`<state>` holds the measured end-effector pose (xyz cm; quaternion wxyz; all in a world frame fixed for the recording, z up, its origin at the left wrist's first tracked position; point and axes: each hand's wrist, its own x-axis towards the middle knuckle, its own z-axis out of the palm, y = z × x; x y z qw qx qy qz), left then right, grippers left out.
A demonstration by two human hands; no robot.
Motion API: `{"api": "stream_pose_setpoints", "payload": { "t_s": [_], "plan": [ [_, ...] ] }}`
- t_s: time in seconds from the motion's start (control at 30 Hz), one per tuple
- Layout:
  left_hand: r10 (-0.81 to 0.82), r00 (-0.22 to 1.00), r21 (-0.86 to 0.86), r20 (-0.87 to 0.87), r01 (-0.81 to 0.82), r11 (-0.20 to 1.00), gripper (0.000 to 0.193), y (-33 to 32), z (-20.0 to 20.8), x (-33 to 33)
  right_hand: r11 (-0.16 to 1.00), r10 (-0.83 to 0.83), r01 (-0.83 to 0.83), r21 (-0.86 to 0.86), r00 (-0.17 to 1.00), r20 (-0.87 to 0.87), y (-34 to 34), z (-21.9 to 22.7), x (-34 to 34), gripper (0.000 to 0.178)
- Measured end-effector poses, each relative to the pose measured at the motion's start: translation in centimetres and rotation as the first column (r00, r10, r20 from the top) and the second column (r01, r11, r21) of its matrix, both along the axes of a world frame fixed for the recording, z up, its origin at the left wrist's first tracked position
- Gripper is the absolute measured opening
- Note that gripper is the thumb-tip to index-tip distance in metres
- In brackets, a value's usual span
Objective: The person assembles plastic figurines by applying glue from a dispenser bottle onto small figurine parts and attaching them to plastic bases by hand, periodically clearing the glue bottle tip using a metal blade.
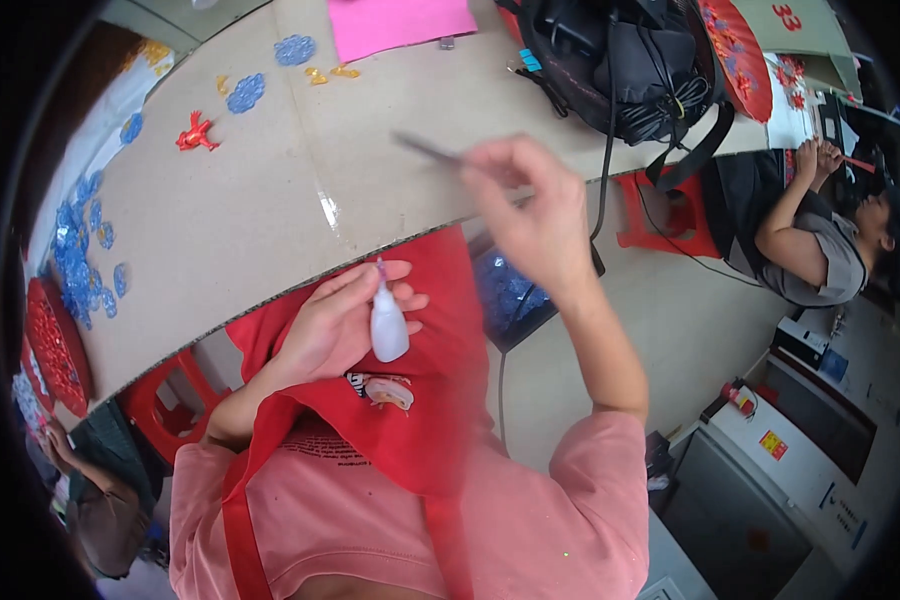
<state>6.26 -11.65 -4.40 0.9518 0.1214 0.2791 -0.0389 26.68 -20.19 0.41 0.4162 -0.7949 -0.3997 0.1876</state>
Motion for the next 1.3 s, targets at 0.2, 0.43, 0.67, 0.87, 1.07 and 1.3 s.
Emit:
{"api": "stream_pose_setpoints", "payload": {
  "t_s": [0.2,0.43,0.67,0.87,1.07,1.3],
  "plan": [
    [0.023,0.997,-0.008,-0.075,-0.024,1.0,0.033,-0.8,-0.1,0.6,0.958,0.146,-0.224,0.179,0.919,0.365,-2.7,-2.8,-3.9,0.018],
    [0.029,0.987,0.098,-0.159,-0.014,0.995,0.028,-1.0,0.1,1.4,0.914,0.186,-0.337,0.226,0.844,0.503,-2.6,-4.7,-4.4,0.024],
    [0.057,0.982,0.093,-0.182,-0.04,0.995,0.028,-1.2,-0.2,1.4,0.929,0.134,-0.299,0.217,0.82,0.557,-1.8,-5.3,-5.1,0.032],
    [0.03,0.986,0.127,-0.163,-0.009,0.992,0.027,-0.9,-0.2,1.6,0.942,0.096,-0.272,0.197,0.781,0.618,-1.3,-5.5,-5.2,0.037],
    [0.028,0.983,0.129,-0.179,-0.005,0.992,0.025,-1.0,0.2,1.7,0.924,0.087,-0.298,0.238,0.772,0.629,-1.6,-5.9,-5.1,0.038],
    [0.012,0.98,0.167,-0.198,0.022,0.986,0.024,-0.9,0.1,1.5,0.942,0.074,-0.263,0.207,0.768,0.636,-1.1,-5.8,-5.5,0.036]
  ]
}}
